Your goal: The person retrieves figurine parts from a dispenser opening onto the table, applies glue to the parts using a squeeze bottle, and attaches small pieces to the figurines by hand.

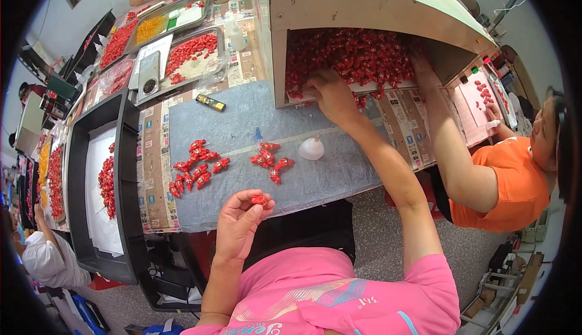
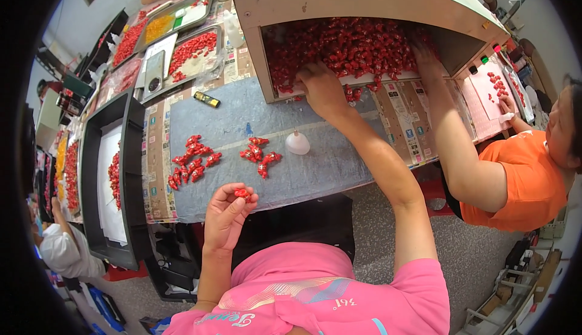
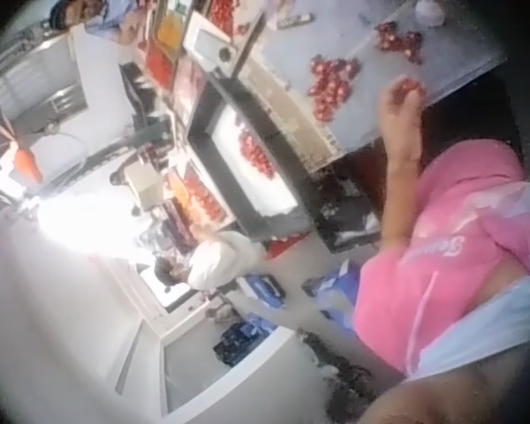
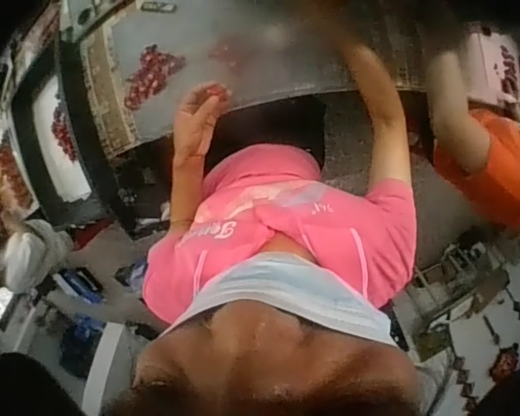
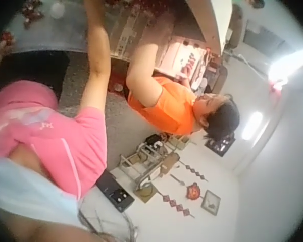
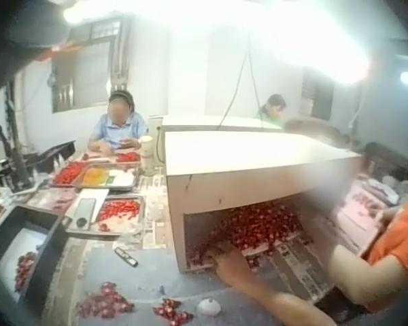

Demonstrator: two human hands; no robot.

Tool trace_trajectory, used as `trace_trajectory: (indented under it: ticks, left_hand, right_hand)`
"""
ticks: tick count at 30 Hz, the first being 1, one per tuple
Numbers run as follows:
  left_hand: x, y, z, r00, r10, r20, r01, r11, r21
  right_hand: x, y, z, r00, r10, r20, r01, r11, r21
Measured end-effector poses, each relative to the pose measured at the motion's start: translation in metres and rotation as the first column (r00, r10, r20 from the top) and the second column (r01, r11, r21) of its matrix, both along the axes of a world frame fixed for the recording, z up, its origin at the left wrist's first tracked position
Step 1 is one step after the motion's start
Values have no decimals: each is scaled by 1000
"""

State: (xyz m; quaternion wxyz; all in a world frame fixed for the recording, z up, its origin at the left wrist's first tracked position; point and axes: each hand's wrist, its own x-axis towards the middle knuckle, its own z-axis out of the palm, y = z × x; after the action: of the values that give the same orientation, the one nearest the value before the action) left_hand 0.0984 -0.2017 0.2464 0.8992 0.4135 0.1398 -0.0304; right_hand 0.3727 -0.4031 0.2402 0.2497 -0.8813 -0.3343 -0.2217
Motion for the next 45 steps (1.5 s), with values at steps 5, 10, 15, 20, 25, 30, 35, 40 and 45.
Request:
trace_trajectory:
  ticks: [5, 10, 15, 20, 25, 30, 35, 40, 45]
  left_hand:
    - [-1, -1, 3, 1000, -10, 3, 10, 1000, -9]
    - [-1, -3, 6, 1000, -13, 1, 13, 1000, -27]
    - [5, -15, 7, 996, -61, 72, 63, 998, -16]
    - [12, -26, 6, 993, -88, 78, 90, 996, -28]
    - [12, -30, 3, 982, -89, 169, 80, 995, 59]
    - [12, -33, 5, 981, -78, 177, 60, 993, 101]
    - [12, -36, 5, 962, -74, 263, 22, 981, 194]
    - [12, -37, 4, 925, -51, 378, -112, 911, 398]
    - [12, -40, 9, 896, -48, 441, -229, 802, 552]
  right_hand:
    - [-32, -17, 18, 985, -26, -171, 62, 975, 212]
    - [-92, -42, 36, 692, 296, -659, 263, 747, 611]
    - [-165, -38, 42, 649, 433, -625, 225, 676, 701]
    - [-210, -13, 41, 673, 411, -616, 103, 772, 627]
    - [-215, -3, 37, 771, 422, -477, -8, 755, 655]
    - [-216, -3, 36, 778, 422, -465, -25, 761, 648]
    - [-218, -4, 33, 761, 418, -497, 22, 748, 663]
    - [-219, -5, 29, 763, 424, -488, 31, 730, 683]
    - [-218, -6, 33, 812, 409, -416, -32, 743, 669]
